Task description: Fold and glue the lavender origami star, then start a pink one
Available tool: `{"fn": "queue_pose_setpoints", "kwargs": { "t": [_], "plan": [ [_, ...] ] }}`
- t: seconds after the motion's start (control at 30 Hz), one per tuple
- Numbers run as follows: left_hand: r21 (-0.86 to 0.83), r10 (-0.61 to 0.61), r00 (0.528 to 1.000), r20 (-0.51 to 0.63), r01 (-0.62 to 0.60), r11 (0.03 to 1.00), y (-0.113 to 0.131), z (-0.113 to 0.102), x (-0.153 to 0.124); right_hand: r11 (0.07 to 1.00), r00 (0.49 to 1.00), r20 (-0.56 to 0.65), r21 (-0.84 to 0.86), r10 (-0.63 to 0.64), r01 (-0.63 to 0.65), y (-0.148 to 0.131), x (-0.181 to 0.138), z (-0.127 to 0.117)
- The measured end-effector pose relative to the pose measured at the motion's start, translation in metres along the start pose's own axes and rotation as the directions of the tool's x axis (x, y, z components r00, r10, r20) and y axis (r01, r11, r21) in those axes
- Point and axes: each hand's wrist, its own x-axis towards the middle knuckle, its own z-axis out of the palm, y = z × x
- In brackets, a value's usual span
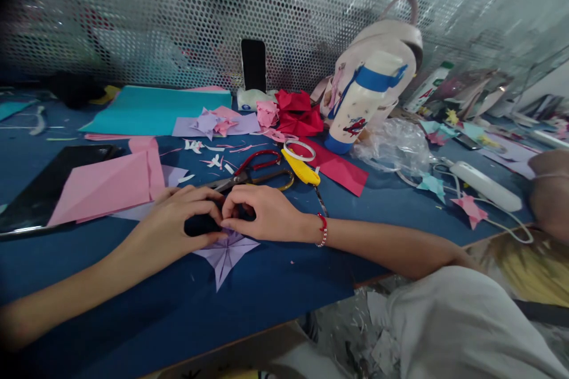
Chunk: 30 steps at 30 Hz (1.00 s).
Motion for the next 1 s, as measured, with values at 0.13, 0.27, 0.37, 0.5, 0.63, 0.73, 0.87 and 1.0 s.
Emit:
{"fn": "queue_pose_setpoints", "kwargs": {
  "t": [0.13,0.27,0.37,0.5,0.63,0.73,0.87,1.0],
  "plan": [
    [0.001,-0.016,1.000,0.018,0.016,1.000,0.005,-0.002,0.001,1.000,1.000,-0.001,0.004,-0.003,0.003,0.000,0.000,0.000],
    [-0.014,-0.027,0.999,0.019,0.027,1.000,0.006,-0.002,0.002,1.000,1.000,0.007,0.001,0.008,-0.008,-0.001,0.000,0.000],
    [-0.042,-0.026,1.000,0.005,0.026,0.999,0.003,-0.001,0.001,1.000,1.000,0.004,-0.004,0.018,-0.018,0.000,0.000,0.000],
    [-0.097,-0.031,0.999,-0.025,0.029,0.995,-0.002,-0.002,0.001,0.999,1.000,0.001,-0.019,0.028,-0.027,0.003,0.000,0.000],
    [-0.135,-0.035,0.998,-0.048,0.028,0.990,-0.001,-0.002,0.001,0.999,0.999,0.021,-0.038,0.036,-0.036,0.005,0.000,0.000],
    [-0.147,-0.036,0.998,-0.051,0.028,0.989,0.001,-0.001,0.000,0.998,0.997,0.050,-0.028,0.051,-0.050,0.005,0.002,-0.004],
    [-0.151,-0.031,0.998,-0.048,0.023,0.988,0.003,-0.002,0.000,0.998,0.978,0.203,0.037,0.046,-0.055,0.007,0.005,-0.018],
    [-0.152,-0.025,0.999,-0.049,0.017,0.988,0.004,-0.002,-0.001,0.990,0.935,0.352,0.105,0.054,-0.096,0.013,0.008,-0.030]
  ]
}}
